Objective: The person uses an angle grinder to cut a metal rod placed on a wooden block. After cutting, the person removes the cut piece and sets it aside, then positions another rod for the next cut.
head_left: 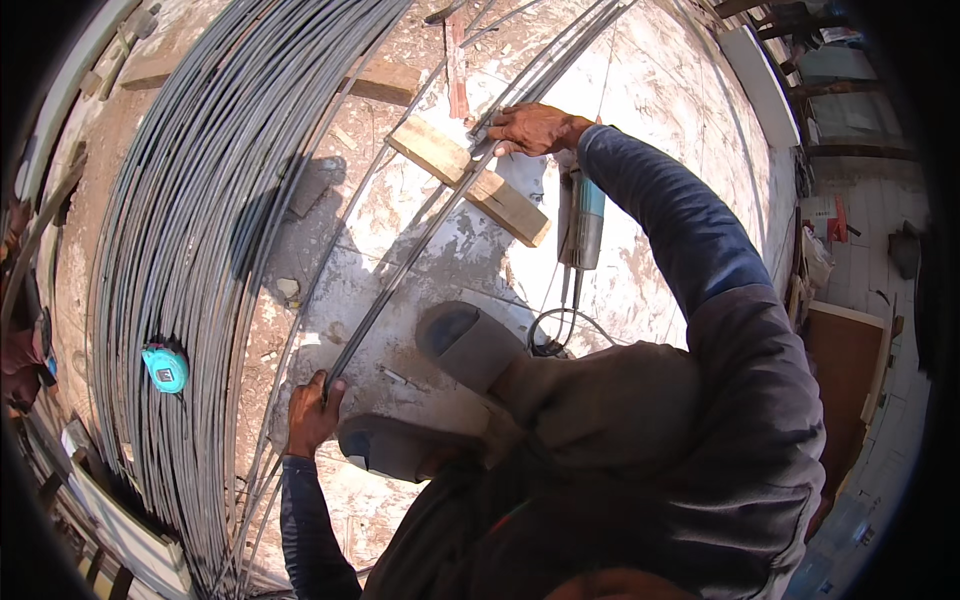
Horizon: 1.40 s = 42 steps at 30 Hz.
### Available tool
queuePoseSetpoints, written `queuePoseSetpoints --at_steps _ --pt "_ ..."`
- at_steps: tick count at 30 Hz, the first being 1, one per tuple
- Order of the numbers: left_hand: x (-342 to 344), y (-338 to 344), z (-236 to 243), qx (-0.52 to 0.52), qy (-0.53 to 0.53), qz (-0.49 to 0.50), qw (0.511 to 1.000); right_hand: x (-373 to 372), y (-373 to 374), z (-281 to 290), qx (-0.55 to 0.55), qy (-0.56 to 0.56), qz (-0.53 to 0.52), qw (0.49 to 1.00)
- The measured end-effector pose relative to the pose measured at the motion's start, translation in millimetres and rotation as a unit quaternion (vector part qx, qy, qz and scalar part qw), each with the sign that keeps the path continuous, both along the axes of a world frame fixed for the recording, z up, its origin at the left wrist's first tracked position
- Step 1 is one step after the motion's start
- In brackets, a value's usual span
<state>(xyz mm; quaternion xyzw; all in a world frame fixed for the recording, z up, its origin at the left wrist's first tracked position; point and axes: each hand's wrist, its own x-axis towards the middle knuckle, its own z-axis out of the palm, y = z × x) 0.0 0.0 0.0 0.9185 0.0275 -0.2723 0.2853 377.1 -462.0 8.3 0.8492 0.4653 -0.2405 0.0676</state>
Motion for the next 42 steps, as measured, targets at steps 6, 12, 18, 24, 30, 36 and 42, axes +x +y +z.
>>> queuePoseSetpoints --at_steps 6,12,18,24,30,36,42 --pt "15 -19 -24 -0.014 -0.051 -0.037 0.998 5 -22 2 0.039 -0.057 -0.006 0.998" --pt "23 -24 -10 0.005 -0.003 -0.030 1.000 -20 -9 2 0.153 -0.183 0.043 0.970" --pt "18 -19 -20 0.035 -0.051 -0.042 0.997 -78 86 15 0.276 -0.096 0.070 0.954" --pt "18 -24 -18 0.044 -0.040 -0.035 0.998 -121 139 -13 0.275 -0.041 0.042 0.960" --pt "22 -25 -11 0.036 -0.027 -0.013 0.999 -121 130 -15 0.219 -0.102 0.010 0.970" --pt "20 -26 -11 0.049 -0.031 -0.019 0.998 -116 91 -13 0.249 -0.128 0.018 0.960" --pt "16 -35 -7 0.093 -0.031 0.010 0.995 -118 92 -12 0.235 -0.106 -0.004 0.966"
